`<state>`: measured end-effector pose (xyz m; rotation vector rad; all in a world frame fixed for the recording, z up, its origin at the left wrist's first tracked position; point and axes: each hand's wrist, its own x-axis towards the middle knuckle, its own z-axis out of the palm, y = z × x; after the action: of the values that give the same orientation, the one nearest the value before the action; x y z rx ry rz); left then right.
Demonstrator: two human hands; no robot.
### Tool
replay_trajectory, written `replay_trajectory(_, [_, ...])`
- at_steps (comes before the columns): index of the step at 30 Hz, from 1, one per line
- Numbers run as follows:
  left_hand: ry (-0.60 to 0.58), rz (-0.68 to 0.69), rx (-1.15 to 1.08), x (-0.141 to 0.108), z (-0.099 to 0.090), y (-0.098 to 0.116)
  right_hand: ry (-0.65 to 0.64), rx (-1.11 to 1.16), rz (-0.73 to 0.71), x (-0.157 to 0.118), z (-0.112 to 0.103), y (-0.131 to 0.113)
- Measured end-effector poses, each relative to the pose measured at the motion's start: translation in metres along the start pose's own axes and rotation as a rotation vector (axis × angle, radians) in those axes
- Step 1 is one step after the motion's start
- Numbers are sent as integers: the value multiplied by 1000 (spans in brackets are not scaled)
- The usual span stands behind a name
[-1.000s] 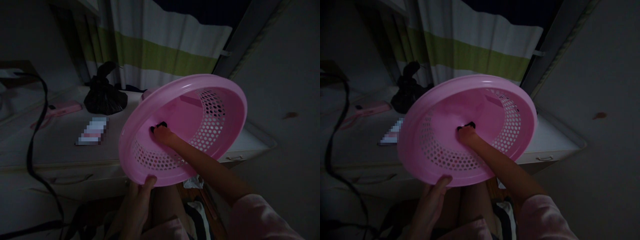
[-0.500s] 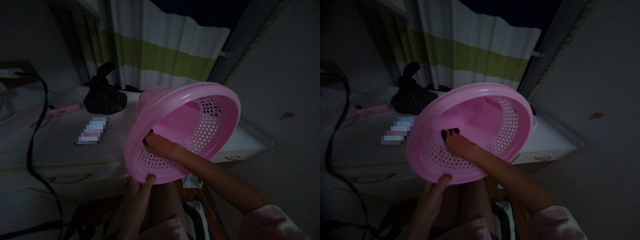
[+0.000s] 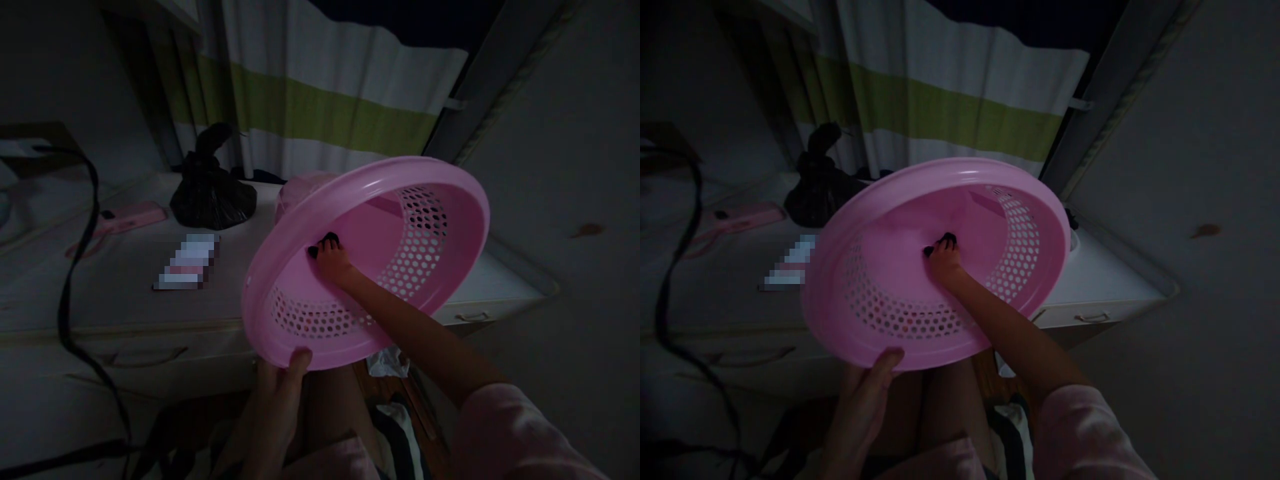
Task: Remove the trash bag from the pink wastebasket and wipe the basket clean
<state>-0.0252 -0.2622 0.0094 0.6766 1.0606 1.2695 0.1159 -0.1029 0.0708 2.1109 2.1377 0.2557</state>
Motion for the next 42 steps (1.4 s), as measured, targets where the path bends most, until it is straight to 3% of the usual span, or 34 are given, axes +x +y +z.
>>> replay_trajectory(5, [69, -25, 14, -4, 9, 13, -70, 18, -12, -9, -2, 6])
replay_trajectory(12, [92, -26, -10, 4, 18, 33, -201, 147, -350, -27, -28, -4])
replay_trajectory(16, [108, -15, -49, 8, 22, 39, -210, 103, -434, -27, -48, -13])
replay_trajectory(20, [66, 71, -110, 7, 22, 46, -252, 98, -410, -27, -65, -23])
replay_trajectory(25, [80, 103, -178, 14, 19, 49, -167, 170, -393, -27, -73, -38])
replay_trajectory(31, [200, 157, -405, 26, 29, 43, -92, 237, -380, -12, -70, -45])
replay_trajectory(42, [242, 295, -152, 43, 40, 44, -49, 312, -322, -6, -72, -38])
